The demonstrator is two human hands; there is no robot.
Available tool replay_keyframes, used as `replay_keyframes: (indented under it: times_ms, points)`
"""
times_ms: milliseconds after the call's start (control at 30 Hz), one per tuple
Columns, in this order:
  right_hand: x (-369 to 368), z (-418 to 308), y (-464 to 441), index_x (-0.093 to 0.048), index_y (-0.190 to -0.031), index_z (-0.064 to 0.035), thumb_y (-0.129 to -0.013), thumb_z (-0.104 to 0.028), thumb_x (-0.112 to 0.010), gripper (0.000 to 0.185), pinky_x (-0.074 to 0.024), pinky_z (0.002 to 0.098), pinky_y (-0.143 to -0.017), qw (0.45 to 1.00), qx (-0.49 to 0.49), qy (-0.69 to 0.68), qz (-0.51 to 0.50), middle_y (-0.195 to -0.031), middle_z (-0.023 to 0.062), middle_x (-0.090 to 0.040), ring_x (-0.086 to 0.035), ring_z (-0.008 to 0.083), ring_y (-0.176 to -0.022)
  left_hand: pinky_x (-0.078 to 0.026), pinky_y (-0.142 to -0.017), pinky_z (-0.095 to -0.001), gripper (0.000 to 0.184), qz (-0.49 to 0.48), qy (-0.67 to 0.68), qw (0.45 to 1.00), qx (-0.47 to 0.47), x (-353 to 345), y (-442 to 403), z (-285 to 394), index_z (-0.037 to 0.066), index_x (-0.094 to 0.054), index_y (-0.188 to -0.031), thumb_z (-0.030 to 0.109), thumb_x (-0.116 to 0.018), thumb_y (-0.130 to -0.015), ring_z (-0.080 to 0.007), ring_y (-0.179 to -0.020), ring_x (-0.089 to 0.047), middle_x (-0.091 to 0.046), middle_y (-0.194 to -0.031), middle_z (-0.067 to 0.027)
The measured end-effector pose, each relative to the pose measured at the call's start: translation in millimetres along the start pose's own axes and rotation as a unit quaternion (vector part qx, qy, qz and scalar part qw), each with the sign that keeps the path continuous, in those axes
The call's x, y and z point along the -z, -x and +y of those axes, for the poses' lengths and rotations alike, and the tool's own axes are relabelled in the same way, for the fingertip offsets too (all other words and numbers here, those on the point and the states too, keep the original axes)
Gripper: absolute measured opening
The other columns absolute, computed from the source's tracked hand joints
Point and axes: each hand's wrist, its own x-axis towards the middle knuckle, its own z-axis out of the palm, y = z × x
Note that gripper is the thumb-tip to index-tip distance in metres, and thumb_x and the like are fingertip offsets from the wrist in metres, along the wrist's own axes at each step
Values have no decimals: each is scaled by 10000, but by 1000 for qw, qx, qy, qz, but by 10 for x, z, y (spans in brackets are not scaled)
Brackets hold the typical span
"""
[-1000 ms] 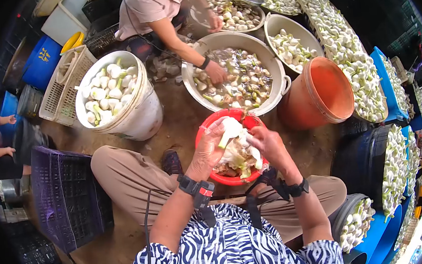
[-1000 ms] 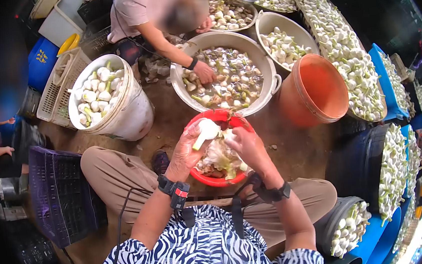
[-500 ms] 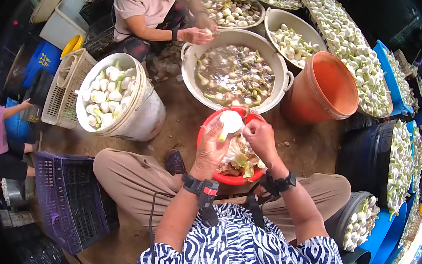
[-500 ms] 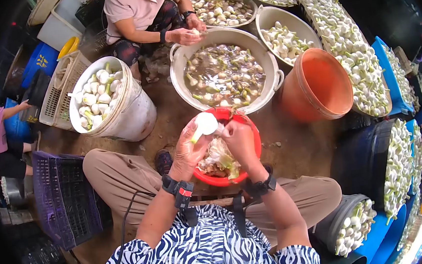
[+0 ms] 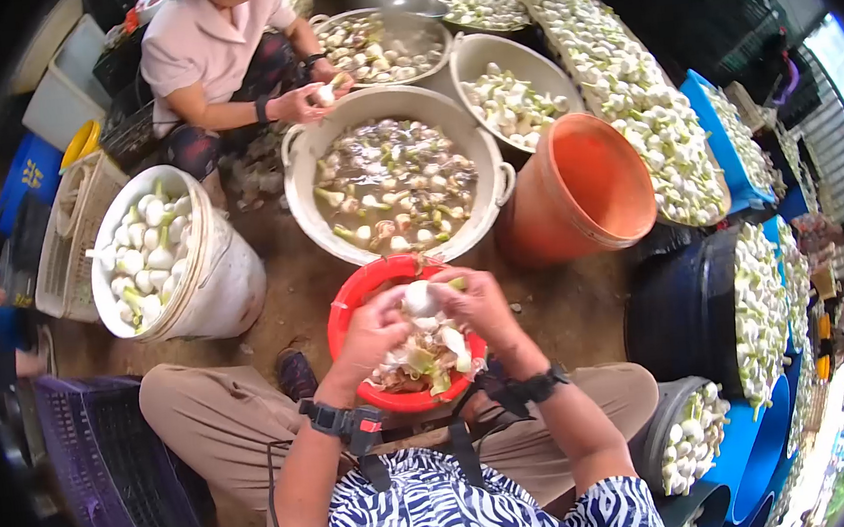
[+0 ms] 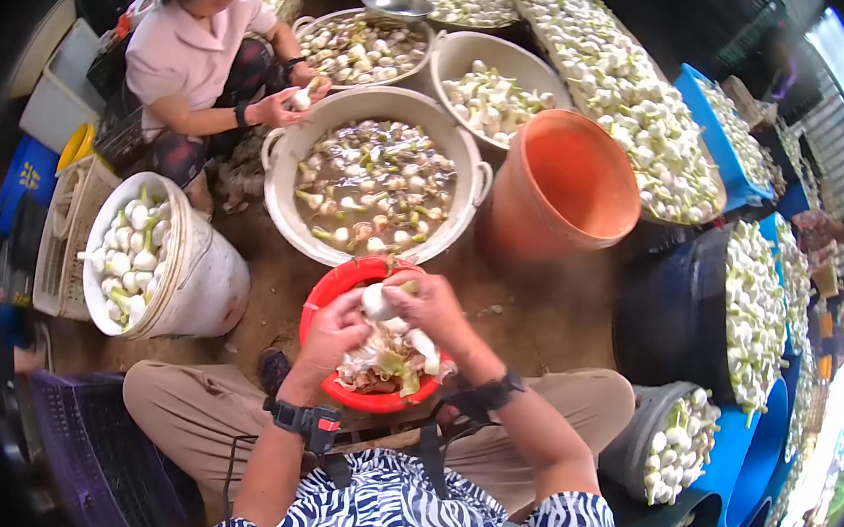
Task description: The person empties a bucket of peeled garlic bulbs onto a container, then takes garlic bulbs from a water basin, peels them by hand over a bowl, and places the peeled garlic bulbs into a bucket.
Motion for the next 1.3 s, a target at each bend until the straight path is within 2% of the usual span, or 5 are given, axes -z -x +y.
replay_keyframes:
  times_ms: [267, 433, 867, 1100, 1300]
  points:
    - [1734, -888, -638, -587, -1084, -13, -843, -161, -557, 284, -483, 373, -573, 743, 149, 533, 376, -720, 120, -636, -625, 250, -628, -469, -779, -389, 296, -118, -524, 834, -126, -77, -159, -208, 11, -596, -1066, 88, -581, -781, -307, -887, -593, -593, -932, -145]
    - [1509, 264, -1997, -596, -1050, -69, -835, -76, -499, 235, -466, 424, -573, 922, 66, 354, 143, -691, 161, -618, -593, 339, -600, -462, -781, -440, 278, 62, -335, 937, -74, 136, -713, 168, 16, -596, -1031, 159, -562, -795, -357, -890, -586, -612, -943, -185]
    - [1132, 2377, -3630, -633, -883, 33, -804, -376, -614, 417, -479, 370, -704, 929, -62, 366, -13, -791, 184, -651, -626, 268, -714, -509, -719, -285, 258, 161, -239, 957, -9, 759, -1374, 101, -24, -603, -1050, 105, -573, -829, -186, -813, -639, -659, -897, -133]
    - [510, 1349, -2561, -591, -706, 40, -931, -415, -488, 517, -389, 314, -454, 1000, -18, -5, -5, -532, 115, -553, -502, 160, -461, -547, -692, -343, 483, 168, 216, 954, 122, 437, -1848, 35, 114, -293, -1352, 320, -470, -952, -272, -887, -625, -561, -1089, -107]
    - [-18, 287, -1367, -543, -768, 69, -901, -192, -523, 293, -443, 428, -543, 934, 107, 339, -21, -668, 277, -562, -579, 393, -594, -501, -497, -289, 233, 127, 317, 939, 49, 268, -1416, -27, 99, -503, -1082, 284, -475, -945, -195, -709, -627, -623, -899, -61]
